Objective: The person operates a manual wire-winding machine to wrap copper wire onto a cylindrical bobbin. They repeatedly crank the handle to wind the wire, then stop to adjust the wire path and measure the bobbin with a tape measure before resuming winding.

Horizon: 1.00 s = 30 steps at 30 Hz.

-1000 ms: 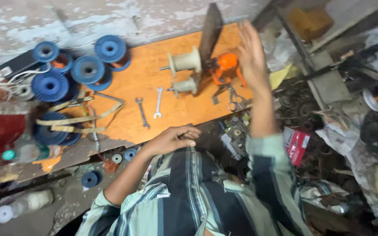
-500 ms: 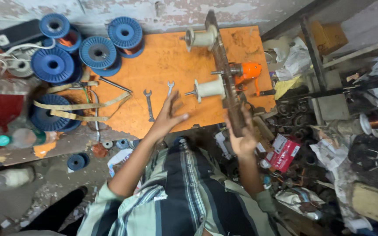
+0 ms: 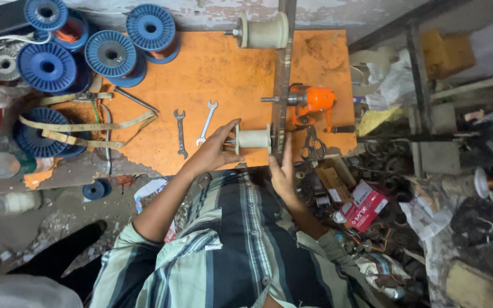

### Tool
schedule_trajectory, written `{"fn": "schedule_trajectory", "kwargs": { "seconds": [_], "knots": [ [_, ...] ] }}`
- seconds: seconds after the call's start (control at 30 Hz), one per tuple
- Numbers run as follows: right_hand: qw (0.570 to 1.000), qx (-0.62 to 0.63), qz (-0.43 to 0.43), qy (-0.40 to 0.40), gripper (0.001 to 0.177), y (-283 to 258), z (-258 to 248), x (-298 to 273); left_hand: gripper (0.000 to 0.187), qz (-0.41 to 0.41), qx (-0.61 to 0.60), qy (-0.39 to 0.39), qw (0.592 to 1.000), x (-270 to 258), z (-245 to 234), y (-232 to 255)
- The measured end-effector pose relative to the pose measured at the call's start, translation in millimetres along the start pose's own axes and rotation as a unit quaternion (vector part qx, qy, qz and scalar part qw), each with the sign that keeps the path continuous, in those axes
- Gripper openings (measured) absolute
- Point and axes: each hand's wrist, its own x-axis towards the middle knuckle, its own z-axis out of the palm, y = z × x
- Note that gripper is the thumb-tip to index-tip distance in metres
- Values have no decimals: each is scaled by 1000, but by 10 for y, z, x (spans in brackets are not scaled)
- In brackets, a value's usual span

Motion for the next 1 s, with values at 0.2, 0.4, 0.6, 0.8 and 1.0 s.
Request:
{"fn": "schedule_trajectory", "kwargs": {
  "seconds": [0.2, 0.4, 0.6, 0.8, 1.0],
  "knots": [
    [999, 33, 25, 6, 83, -115, 85, 201, 94, -143, -30, -27, 989, 9, 32, 1],
    [993, 7, 93, -65, 68, -9, -85, 441, 95, -68, 12, -7, 998, 79, 35, -105],
    [984, 30, 106, -140, 82, -22, -190, 623, 105, -48, 51, -10, 998, -4, -5, -19],
    [995, 69, 61, -44, 90, -88, -34, 616, 105, -32, 55, 22, 998, -9, 29, 82],
    [993, 56, 42, -97, 73, -137, -80, 616, 102, -10, 66, 17, 998, -3, 24, 35]
  ]
}}
